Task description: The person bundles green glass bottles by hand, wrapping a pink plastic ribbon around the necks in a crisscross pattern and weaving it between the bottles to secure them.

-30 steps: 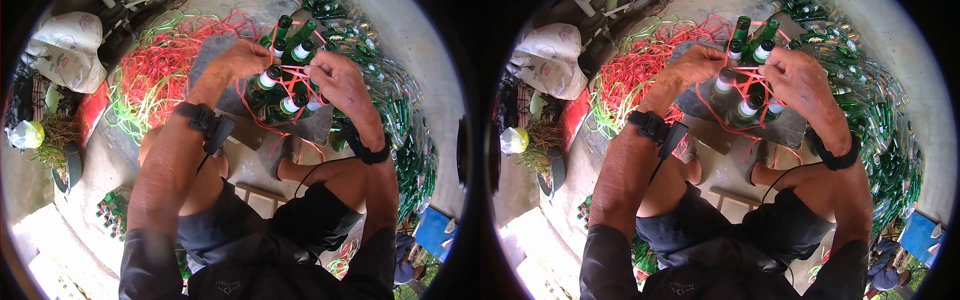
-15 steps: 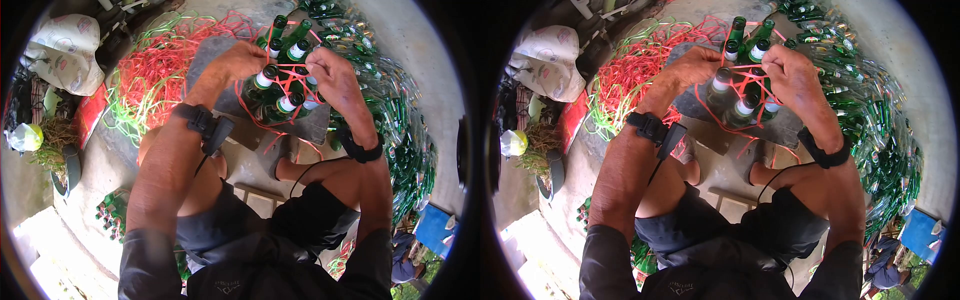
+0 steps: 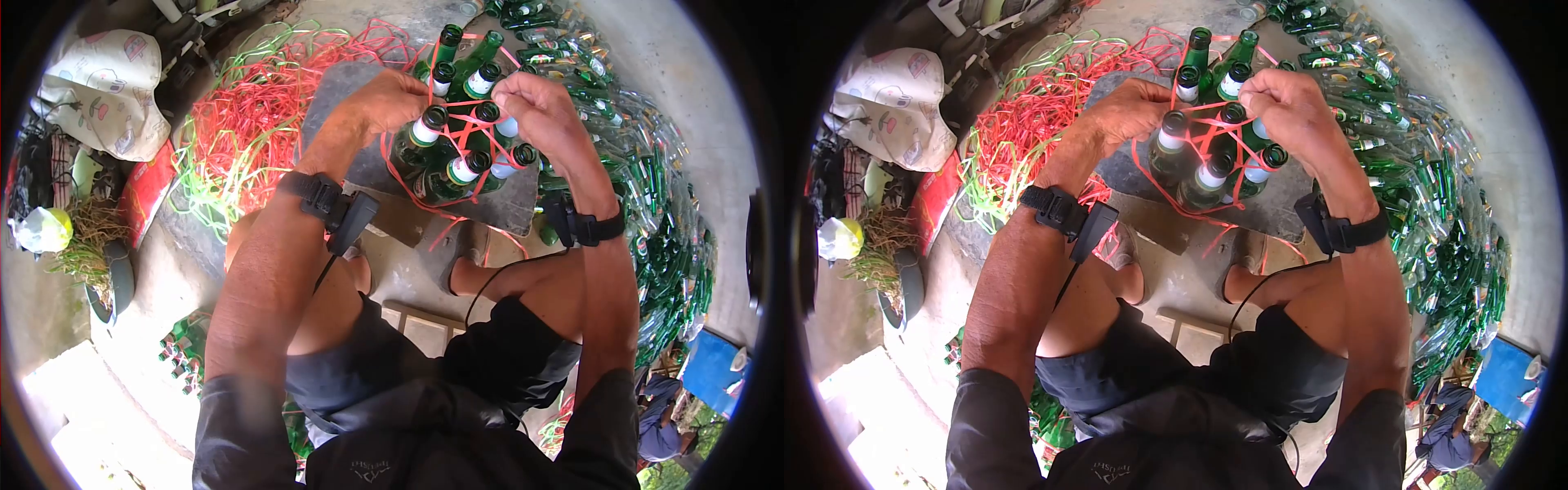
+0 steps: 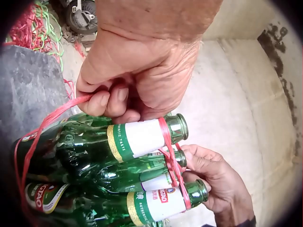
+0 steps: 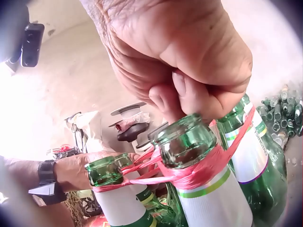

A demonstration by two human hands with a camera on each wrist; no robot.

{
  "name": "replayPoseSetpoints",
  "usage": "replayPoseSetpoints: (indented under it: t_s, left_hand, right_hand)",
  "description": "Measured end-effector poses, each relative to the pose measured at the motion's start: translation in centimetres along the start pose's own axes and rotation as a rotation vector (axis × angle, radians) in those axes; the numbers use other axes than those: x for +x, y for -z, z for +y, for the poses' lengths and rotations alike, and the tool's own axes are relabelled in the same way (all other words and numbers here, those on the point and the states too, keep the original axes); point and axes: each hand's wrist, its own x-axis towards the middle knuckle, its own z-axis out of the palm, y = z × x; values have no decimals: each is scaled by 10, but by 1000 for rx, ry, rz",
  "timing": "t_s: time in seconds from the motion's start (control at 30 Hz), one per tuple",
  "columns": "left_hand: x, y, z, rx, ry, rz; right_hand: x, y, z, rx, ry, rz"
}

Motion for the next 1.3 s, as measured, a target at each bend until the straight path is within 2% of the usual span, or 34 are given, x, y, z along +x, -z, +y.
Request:
replayPoseSetpoints:
  t_s: [0.07,0.13,0.27,0.33,0.47,0.53,0.67,0.77,0.83,0.93,1.17,1.23,1.3]
  left_hand:
    - [0,1,0,17,7,7]
    - [-2,2,1,42,12,16]
    - [-2,6,0,87,-1,39]
    - [-5,10,3,50,47,31]
    - [-10,22,3,16,66,-28]
    - [-10,27,0,96,25,-38]
    - [-12,30,1,102,63,-7]
    - [-10,30,0,75,36,11]
    - [-9,27,-3,132,-60,68]
    - [-14,21,6,249,-21,162]
    - [-14,24,-1,244,-75,133]
    - [-14,22,-3,207,-97,162]
    - [-18,22,1,278,-110,160]
  right_hand:
    - [9,-2,11,-2,8,-1]
    - [20,-7,36,-176,254,118]
    - [22,-11,34,-174,271,123]
    - [20,-8,28,-310,152,56]
    - [17,-9,22,-276,144,36]
    - [24,-11,35,-244,291,83]
    - [21,-12,31,-251,247,76]
    - [21,-15,36,-221,335,126]
    - [21,-14,37,-250,368,125]
    - [16,-11,31,-265,318,77]
    - [8,-11,25,-251,278,63]
    - [6,-14,26,-247,449,211]
    - [-5,-14,19,-306,449,239]
